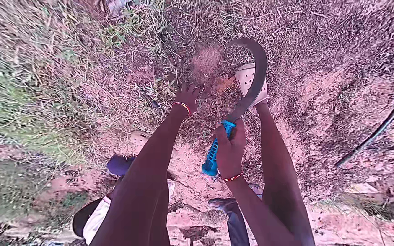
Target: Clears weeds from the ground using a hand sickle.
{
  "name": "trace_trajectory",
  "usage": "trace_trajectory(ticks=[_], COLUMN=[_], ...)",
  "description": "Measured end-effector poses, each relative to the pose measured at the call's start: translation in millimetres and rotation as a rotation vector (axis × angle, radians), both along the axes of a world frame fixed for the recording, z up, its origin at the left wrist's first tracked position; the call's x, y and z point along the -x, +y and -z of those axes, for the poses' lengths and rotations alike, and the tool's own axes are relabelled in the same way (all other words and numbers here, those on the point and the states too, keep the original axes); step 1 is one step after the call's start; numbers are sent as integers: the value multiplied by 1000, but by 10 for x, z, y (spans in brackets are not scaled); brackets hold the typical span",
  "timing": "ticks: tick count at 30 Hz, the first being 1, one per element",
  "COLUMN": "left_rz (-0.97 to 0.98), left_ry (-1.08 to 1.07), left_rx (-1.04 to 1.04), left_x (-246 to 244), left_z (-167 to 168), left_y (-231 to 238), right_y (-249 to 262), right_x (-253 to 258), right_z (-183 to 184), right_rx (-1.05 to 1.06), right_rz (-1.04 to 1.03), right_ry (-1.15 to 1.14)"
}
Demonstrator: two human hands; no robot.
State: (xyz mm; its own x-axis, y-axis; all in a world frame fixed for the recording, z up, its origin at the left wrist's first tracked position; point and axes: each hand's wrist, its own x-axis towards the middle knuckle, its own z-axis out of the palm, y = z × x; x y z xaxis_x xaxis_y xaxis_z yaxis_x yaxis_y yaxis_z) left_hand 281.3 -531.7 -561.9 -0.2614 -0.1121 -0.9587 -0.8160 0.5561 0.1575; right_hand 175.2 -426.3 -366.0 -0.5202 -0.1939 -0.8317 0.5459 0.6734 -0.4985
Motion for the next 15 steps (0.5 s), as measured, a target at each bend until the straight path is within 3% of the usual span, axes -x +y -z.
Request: trace_trajectory(ticks=[9,15], left_rz=[-272,-475], left_ry=[16,199], left_rx=[279,322], left_x=[-59,-83], left_z=[-424,-588], left_y=[-132,-49], right_y=[158,-27], right_x=[15,64], right_z=[43,-16], right_rx=[-28,70], right_rz=[-102,-706], right_ry=[-20,-95])
